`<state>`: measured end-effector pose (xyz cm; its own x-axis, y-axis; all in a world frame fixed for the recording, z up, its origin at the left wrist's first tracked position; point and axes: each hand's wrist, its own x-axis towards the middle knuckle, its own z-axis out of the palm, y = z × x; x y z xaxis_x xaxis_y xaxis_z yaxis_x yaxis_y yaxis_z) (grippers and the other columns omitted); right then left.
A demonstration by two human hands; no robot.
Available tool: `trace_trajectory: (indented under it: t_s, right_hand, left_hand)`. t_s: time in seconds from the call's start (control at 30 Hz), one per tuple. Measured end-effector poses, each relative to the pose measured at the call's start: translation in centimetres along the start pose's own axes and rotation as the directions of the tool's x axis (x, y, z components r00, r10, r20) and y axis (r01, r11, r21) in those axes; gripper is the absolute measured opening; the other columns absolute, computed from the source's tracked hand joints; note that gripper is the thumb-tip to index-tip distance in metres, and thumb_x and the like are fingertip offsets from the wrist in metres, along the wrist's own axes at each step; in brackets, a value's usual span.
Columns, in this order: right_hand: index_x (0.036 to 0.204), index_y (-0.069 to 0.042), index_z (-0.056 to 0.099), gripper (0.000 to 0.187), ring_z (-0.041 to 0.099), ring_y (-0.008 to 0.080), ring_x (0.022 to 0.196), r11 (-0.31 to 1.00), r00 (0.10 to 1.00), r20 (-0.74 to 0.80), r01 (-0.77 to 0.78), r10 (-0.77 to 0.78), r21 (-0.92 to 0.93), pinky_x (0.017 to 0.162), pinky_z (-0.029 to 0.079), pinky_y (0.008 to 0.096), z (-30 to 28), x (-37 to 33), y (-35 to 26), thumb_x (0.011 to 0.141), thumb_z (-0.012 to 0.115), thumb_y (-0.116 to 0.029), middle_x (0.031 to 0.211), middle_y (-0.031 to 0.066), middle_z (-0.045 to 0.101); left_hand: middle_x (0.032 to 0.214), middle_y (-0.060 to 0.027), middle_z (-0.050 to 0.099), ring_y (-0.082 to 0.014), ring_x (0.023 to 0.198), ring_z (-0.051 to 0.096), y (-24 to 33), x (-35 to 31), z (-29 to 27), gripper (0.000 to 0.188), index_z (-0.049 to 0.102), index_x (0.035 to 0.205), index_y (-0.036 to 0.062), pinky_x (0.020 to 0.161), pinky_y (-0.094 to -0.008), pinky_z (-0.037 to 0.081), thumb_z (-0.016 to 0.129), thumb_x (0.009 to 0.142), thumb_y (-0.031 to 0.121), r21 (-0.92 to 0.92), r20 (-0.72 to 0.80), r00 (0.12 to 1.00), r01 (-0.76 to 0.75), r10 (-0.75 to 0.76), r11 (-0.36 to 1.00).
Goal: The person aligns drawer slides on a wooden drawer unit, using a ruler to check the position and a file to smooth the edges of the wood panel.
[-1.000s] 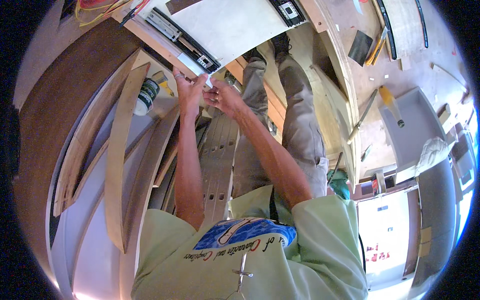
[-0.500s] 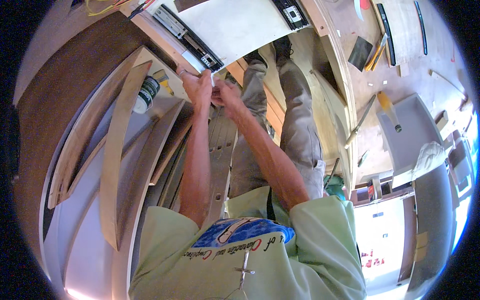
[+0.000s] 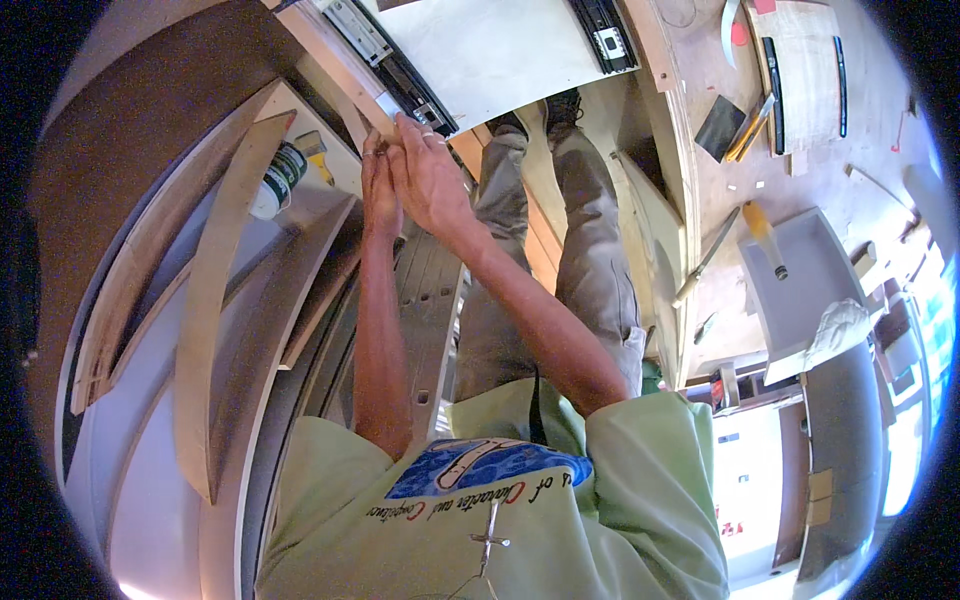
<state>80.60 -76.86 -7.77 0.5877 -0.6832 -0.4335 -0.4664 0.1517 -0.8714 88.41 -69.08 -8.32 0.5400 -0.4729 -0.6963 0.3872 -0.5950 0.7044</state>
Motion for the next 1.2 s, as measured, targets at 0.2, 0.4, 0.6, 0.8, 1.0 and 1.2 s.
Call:
trace_trajectory:
  t_s: [0.2,0.4,0.6,0.8,1.0,1.2]
  right_hand:
    - [0.136,0.011,0.048,0.046,0.056,0.0476,0.114,0.997,0.998,-0.03,0.044,-0.046,-0.062,0.1,0.043,0.0493,1.2,0.7,-0.2,0.1,0.047,-0.017,0.123,0.0316,0.06]
    - [0.133,0.012,0.05,0.043,0.059,0.0477,0.102,0.984,0.993,-0.007,0.117,-0.119,-0.135,0.093,0.045,0.0516,0.8,1.1,-1.0,0.096,0.045,-0.011,0.113,0.0317,0.063]
    - [0.131,0.011,0.051,0.043,0.058,0.0476,0.097,0.983,0.995,-0.007,0.098,-0.1,-0.158,0.09,0.046,0.0525,0.6,1.9,-1.9,0.095,0.046,-0.011,0.104,0.0304,0.063]
    - [0.108,0.007,0.061,0.03,0.057,0.0442,0.1,0.897,0.937,-0.028,0.324,-0.347,-0.3,0.085,0.047,0.0506,1.3,3.1,0.1,0.085,0.055,-0.013,0.108,0.0264,0.063]
    - [0.086,-0.001,0.064,0.022,0.053,0.0386,0.087,0.848,0.935,0.201,0.351,-0.293,-0.397,0.081,0.045,0.0455,1.9,4.5,2.4,0.077,0.062,-0.021,0.093,0.0215,0.061]
    - [0.089,0.001,0.067,0.027,0.057,0.0368,0.09,0.876,0.963,-0.085,0.193,-0.255,-0.442,0.079,0.048,0.0438,3.1,4.3,1.6,0.081,0.062,-0.024,0.091,0.0192,0.064]
  left_hand:
    - [0.146,-0.013,0.049,-0.0216,0.131,0.05,-0.8,0.4,-0.7,0.056,0.028,0.154,0.0057,0.11,-0.0333,0.04,0.046,0.105,0.027,-0.116,0.022,0.996,0.085,-0.083,0.99]
    - [0.146,-0.013,0.049,-0.0218,0.132,0.049,-0.6,0.0,-0.8,0.057,0.028,0.154,0.0063,0.111,-0.0338,0.039,0.047,0.105,0.03,-0.07,0.03,0.999,0.013,-0.011,0.997]
    - [0.144,-0.0128,0.05,-0.0216,0.131,0.05,-0.4,-0.1,-0.5,0.056,0.032,0.153,0.0067,0.111,-0.0339,0.039,0.048,0.105,0.03,0.099,0.021,0.997,-0.071,0.069,0.993]
    - [0.148,-0.0121,0.046,-0.0227,0.136,0.045,-1.5,0.9,-1.3,0.058,0.032,0.153,0.0076,0.114,-0.0363,0.036,0.049,0.104,0.033,0.046,0.056,0.998,-0.006,0.003,0.999]
    - [0.152,-0.0115,0.042,-0.0229,0.14,0.041,-3.4,1.0,-1.8,0.06,0.03,0.154,0.0087,0.117,-0.0381,0.032,0.046,0.104,0.037,-0.084,0.076,0.997,0.041,-0.035,0.996]
    - [0.154,-0.0112,0.039,-0.023,0.142,0.038,-3.6,2.3,-1.9,0.062,0.028,0.155,0.0094,0.118,-0.0391,0.029,0.045,0.104,0.041,-0.187,0.113,0.993,0.051,-0.03,0.981]
